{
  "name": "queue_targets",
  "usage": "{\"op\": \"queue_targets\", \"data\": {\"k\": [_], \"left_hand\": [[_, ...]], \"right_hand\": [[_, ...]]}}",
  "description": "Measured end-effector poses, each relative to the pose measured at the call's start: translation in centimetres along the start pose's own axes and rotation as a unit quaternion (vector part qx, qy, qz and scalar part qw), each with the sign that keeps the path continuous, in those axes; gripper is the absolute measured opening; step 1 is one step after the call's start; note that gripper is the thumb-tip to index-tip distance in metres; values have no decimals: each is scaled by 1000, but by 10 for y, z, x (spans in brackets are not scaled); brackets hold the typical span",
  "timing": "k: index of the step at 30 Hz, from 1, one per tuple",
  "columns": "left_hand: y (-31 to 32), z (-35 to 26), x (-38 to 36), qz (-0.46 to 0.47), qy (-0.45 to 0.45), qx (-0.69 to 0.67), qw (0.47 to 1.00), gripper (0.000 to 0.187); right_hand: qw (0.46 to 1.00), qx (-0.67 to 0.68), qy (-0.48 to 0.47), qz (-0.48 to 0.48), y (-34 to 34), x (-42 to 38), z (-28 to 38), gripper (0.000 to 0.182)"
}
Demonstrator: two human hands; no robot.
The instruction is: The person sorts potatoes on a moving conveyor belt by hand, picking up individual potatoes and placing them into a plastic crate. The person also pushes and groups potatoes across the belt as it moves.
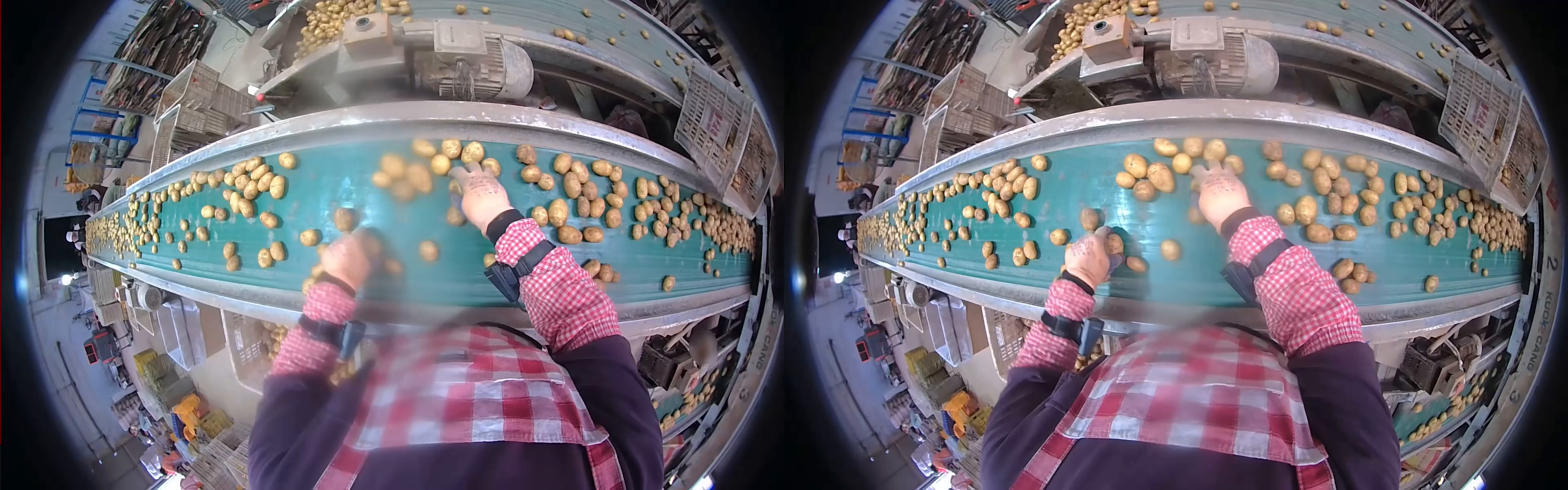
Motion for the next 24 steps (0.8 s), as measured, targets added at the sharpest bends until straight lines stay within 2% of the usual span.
{"op": "queue_targets", "data": {"k": [2, 3, 4, 5, 7, 8, 9, 11, 13, 15, 17, 18, 20, 22, 23, 24], "left_hand": [[-1, 8, 29, -6, 77, -90, 993, 48], [-16, 9, 45, -15, 73, -119, 990, 46], [-31, 10, 60, -23, 69, -148, 986, 44], [-52, 7, 76, -33, 22, -166, 985, 42], [-74, -1, 114, -68, 91, -314, 943, 47], [-83, -5, 132, -65, 114, -383, 914, 50], [-78, -15, 145, -20, 117, -444, 888, 52], [-76, -55, 155, 57, 121, -269, 954, 57], [-74, -91, 146, 113, 98, -291, 945, 58], [-58, -119, 129, 195, 31, -440, 876, 59], [-44, -148, 121, 174, 124, -430, 877, 59], [-61, -169, 92, 156, 61, -422, 891, 59], [-59, -214, 65, 89, 144, -551, 817, 62], [-62, -249, 37, -68, 243, -498, 830, 65], [-63, -274, 17, -183, 294, -369, 862, 68], [-63, -309, -2, -191, 322, -370, 850, 66]], "right_hand": [[997, 45, 15, 61, -1, -6, -6, 36], [993, 69, 25, 90, -1, -9, -10, 37], [967, 235, 32, 94, 9, -6, -24, 32], [927, 345, 69, 128, 12, -8, -30, 32], [804, 547, 132, 194, 18, -13, -17, 30], [778, 580, 141, 196, 19, -13, -13, 33], [752, 611, 129, 212, 27, -12, -10, 35], [698, 666, 103, 243, 52, -3, -8, 38], [709, 664, 28, 236, 66, 5, -13, 43], [712, 673, -65, 188, 62, -3, -19, 44], [737, 647, -126, 149, 21, -27, -17, 45], [754, 627, -148, 133, -2, -41, -17, 46], [615, 767, -78, 167, -7, -57, -41, 47], [451, 869, -2, 202, -8, -78, -71, 48], [363, 905, 39, 216, -8, -92, -88, 48], [691, 717, -69, 56, -27, -103, -136, 52]]}}
Point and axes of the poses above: each hand's wrist, its own x-axis towards the middle knuckle, its own y-axis out of the palm, z = x × y, the point moved 8 cm from there along x, towards the middle knuckle, and after that the axes turned 5 degrees about z, right-handed, at the moved point
